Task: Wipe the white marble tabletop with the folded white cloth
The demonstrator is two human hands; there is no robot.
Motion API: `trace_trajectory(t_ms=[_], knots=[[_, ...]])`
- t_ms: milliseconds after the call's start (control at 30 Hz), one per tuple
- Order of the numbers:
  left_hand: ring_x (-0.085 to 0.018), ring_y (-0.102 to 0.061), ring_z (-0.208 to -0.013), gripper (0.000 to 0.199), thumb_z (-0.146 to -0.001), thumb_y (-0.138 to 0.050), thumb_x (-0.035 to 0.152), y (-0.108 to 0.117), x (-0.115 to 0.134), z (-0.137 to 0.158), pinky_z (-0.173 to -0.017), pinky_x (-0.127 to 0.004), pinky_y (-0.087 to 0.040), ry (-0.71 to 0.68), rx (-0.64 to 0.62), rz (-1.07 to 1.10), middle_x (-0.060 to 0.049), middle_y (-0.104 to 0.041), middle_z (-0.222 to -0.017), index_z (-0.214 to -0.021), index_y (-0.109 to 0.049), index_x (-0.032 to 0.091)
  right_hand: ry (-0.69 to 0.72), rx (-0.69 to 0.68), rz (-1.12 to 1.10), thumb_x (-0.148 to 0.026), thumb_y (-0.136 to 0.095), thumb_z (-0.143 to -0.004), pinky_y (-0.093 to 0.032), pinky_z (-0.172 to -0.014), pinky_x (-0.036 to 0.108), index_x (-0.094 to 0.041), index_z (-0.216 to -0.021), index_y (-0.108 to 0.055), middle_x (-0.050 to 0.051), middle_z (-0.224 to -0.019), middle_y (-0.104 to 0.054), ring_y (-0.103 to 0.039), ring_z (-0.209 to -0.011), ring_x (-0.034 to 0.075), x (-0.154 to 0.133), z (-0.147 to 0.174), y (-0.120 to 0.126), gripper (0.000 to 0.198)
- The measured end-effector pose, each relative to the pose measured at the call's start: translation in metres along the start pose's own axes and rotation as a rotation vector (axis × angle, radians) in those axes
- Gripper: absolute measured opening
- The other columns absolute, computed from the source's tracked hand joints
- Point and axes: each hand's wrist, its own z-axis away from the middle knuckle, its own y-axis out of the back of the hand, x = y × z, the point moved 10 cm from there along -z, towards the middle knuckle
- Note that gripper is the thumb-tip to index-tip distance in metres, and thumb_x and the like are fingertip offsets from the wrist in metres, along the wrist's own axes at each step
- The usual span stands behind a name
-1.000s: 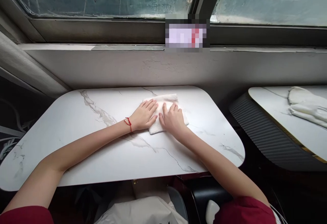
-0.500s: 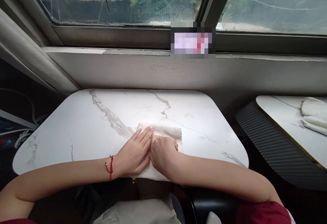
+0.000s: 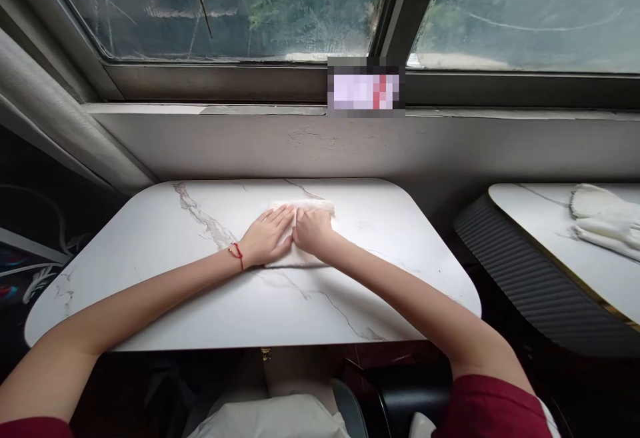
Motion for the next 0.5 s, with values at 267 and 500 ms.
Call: trace_trajectory(t_ms=[267,500], knots=[[-0.028,-0.036,-0.151,0.061,-0.099,-0.038,0.038,-0.008,-0.076,-0.025,-0.125,-0.045,-0.027,0.191,-0.017,-0.027,-0.018,-0.040,-0.161,-0.150,-0.043,0.005,0.026,0.096,-0.050,-0.021,-0.040,-0.099,-0.050,-0.086,0.034,0.000,-0.125,-0.059,0.027,-0.120,-0.067,-0.068,-0.110,0.030,-0.008,-0.070,0.019,0.038],[-0.029,-0.037,-0.150,0.059,-0.101,-0.035,0.036,-0.002,-0.118,-0.030,-0.124,-0.045,-0.027,0.304,0.012,-0.026,-0.018,-0.041,-0.160,-0.149,-0.044,0.003,0.122,0.224,-0.078,-0.044,-0.036,-0.105,-0.040,-0.103,0.037,-0.006,-0.151,-0.042,0.024,-0.136,-0.060,-0.057,-0.125,0.033,0.005,-0.093,0.008,0.060]])
